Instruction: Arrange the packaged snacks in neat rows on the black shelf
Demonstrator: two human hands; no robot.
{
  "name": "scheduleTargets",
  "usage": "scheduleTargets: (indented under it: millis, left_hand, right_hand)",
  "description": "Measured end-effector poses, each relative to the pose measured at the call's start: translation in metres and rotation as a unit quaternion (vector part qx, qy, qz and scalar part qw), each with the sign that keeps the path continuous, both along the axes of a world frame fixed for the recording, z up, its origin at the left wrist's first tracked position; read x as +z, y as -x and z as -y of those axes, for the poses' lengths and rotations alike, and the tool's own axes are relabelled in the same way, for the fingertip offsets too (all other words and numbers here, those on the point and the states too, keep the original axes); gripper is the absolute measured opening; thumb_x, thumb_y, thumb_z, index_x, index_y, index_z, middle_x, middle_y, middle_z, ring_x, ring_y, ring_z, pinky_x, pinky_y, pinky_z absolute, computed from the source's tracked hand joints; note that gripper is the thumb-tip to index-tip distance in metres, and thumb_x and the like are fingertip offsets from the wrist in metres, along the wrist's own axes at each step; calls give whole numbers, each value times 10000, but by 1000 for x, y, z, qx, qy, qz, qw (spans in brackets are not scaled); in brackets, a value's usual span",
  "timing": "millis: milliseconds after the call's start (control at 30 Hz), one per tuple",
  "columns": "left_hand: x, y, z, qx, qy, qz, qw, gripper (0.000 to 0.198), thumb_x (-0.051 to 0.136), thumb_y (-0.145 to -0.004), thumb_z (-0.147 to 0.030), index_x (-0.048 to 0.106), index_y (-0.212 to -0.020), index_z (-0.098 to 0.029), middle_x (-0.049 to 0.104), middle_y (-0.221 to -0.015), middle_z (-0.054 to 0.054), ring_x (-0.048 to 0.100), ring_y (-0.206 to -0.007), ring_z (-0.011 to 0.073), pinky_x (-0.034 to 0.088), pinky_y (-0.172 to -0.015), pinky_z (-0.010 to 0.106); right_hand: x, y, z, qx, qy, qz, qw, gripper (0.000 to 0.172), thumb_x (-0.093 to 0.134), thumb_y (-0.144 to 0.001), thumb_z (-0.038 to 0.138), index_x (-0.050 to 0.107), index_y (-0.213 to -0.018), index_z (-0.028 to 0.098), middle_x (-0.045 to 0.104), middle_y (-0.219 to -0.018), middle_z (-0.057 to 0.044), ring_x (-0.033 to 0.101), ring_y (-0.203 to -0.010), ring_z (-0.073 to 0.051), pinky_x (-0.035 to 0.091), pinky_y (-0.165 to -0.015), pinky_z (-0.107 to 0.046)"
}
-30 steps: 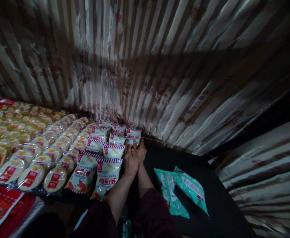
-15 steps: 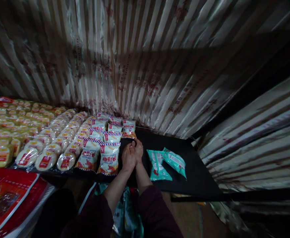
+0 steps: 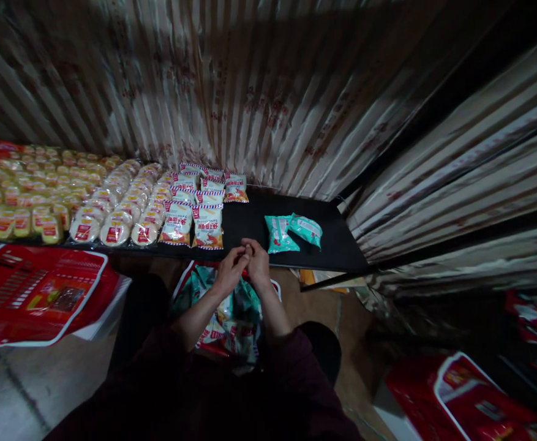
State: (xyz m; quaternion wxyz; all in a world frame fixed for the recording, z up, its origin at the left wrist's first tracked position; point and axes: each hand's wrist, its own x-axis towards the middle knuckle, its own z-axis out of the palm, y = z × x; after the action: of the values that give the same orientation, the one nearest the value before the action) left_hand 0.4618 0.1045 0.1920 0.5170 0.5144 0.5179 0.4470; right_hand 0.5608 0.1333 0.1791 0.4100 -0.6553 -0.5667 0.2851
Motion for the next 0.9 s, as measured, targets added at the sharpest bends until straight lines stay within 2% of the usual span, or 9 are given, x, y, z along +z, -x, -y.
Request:
scheduleTargets:
  millis: [100, 233, 333, 467, 533, 667, 900]
  left_hand:
    - [-16, 6, 23, -74, 33, 12, 997, 262, 518, -807, -296, 629, -1020, -191, 687, -995, 44, 628, -928, 185, 478, -833, 286]
    - [-37, 11, 49, -151, 36, -58, 986, 222, 592, -731, -288, 663, -923, -201, 705, -913, 36, 639, -894, 206, 482, -825, 306]
    - [-44, 16, 67, -229, 11, -103, 968, 255, 665, -658, -323, 670, -895, -229, 709, -896, 25, 646, -877, 222, 485, -803, 301]
    - [-49, 21, 88, -318, 13, -187, 929, 393, 755, -528, -285, 670, -909, -239, 690, -1031, 63, 614, -995, 271, 451, -875, 321]
    - [-52, 21, 95, -323, 16, -213, 922, 400, 748, -518, -236, 667, -910, -249, 682, -1043, 71, 602, -1017, 286, 433, -899, 341]
    - [-59, 20, 101, -300, 16, -216, 929, 284, 699, -554, -203, 653, -827, -264, 695, -906, 37, 619, -928, 262, 448, -841, 322]
    - [-58, 22, 90, -250, 17, -178, 952, 133, 643, -631, -252, 594, -754, -242, 639, -733, -17, 593, -742, 181, 443, -726, 264]
  right_hand:
    - [0, -12, 35, 21, 22, 11, 999, 307, 412, -833, 262, 669, -977, 179, 701, -986, -56, 636, -881, -174, 479, -828, -298]
    - [-5, -29, 76, 31, 50, 27, 998, 294, 452, -830, 335, 678, -957, 195, 714, -920, -46, 646, -830, -188, 483, -809, -325]
    - [-13, -37, 101, 38, 56, 0, 998, 282, 492, -813, 371, 685, -941, 209, 714, -928, -41, 644, -854, -195, 480, -829, -343]
    - [-27, -42, 125, 39, 74, -24, 996, 271, 515, -801, 390, 695, -919, 225, 717, -878, -26, 644, -809, -194, 495, -799, -357]
    - [-31, -43, 131, 26, 77, -28, 996, 267, 520, -799, 394, 699, -907, 228, 717, -859, -26, 643, -798, -198, 498, -797, -369]
    - [-35, -44, 134, 19, 67, -42, 997, 265, 527, -792, 406, 699, -893, 231, 716, -873, -25, 644, -817, -204, 497, -809, -379]
    - [-27, -41, 129, 1, 62, -67, 996, 298, 508, -803, 427, 682, -932, 223, 714, -900, -31, 646, -830, -204, 501, -807, -376]
